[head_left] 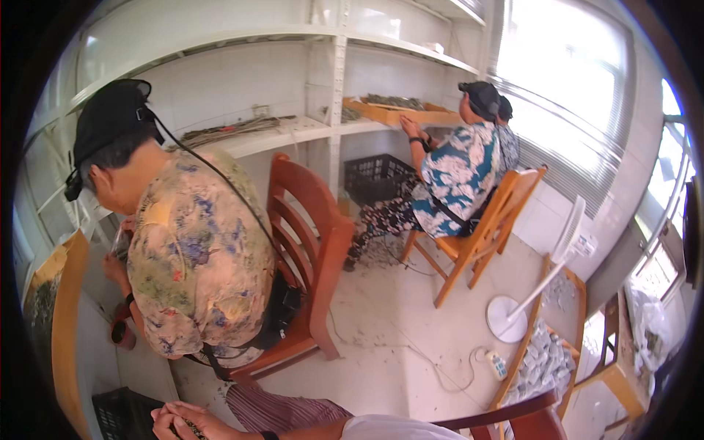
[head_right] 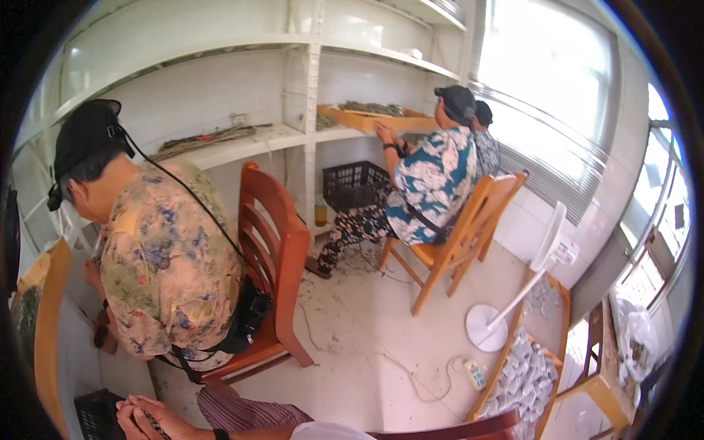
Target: Sorting through dried plant material on a shelf and placing selected items into small plastic bags.
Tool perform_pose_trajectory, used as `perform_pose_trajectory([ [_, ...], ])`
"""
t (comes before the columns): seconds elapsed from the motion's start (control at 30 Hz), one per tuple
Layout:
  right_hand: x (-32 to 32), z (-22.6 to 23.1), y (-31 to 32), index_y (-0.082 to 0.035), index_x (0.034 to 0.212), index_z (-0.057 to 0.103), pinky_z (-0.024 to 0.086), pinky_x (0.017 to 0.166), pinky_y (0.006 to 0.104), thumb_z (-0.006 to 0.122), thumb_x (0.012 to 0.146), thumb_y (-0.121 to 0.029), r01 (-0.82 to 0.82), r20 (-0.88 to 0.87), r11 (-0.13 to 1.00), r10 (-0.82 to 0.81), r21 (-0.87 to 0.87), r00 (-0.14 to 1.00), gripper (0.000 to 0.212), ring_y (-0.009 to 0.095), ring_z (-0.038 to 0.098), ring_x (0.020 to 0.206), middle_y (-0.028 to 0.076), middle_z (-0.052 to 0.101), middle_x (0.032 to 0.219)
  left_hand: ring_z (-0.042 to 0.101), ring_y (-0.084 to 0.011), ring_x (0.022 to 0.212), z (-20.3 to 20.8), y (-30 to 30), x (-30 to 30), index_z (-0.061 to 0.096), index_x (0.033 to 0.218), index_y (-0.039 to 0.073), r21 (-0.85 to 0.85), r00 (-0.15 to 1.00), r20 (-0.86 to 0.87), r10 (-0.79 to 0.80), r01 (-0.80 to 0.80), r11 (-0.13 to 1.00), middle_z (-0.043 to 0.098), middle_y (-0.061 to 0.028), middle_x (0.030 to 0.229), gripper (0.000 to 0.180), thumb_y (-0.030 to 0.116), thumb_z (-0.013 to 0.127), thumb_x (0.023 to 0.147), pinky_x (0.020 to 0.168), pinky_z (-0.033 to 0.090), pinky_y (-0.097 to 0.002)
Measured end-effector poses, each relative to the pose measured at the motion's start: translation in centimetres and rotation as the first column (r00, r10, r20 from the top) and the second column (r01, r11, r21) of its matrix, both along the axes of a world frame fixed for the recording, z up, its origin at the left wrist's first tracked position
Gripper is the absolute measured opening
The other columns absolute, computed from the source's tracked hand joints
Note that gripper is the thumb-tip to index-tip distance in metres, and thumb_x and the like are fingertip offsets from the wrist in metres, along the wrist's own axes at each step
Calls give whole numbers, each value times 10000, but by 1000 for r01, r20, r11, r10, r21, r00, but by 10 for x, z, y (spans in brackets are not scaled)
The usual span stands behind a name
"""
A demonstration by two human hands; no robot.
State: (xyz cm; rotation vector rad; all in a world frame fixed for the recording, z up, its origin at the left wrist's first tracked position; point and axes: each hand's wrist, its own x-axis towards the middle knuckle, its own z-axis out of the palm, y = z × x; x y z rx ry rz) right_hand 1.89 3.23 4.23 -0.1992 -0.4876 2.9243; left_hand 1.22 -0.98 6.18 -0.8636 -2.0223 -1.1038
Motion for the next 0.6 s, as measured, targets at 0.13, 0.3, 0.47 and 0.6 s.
perform_pose_trajectory([
  [0.13,7,0,14,-106,890,598,440,662,291,488,948,-299,-55,-78,998,57,25,995,230,108,514,759,-11,556,845,555,-325,887,-12,-2,-8,611,921,8,83,991,126,55,-65,994,589,-174,925,367,355,491,928,751,447,-420],
  [0.3,0,10,14,-109,990,607,456,702,282,495,938,-283,42,-147,990,-22,137,989,214,121,534,803,1,575,882,560,-298,789,3,-4,-20,645,940,30,-34,974,-226,-15,8,999,565,-161,939,471,425,388,960,634,467,-393],
  [0.47,-10,8,10,-43,1034,599,475,734,265,570,894,-297,32,-237,999,-33,-8,971,291,166,592,870,37,611,944,548,-272,761,15,3,-21,658,885,16,1,972,-233,43,-44,999,543,-144,950,535,437,339,967,616,453,-393],
  [0.6,-15,3,11,-110,1005,597,452,762,304,529,916,-300,0,-211,992,26,125,977,221,134,534,824,11,571,920,533,-264,725,24,24,-10,647,777,16,154,956,-236,174,-140,978,548,-128,910,398,298,426,953,601,441,-382],
])
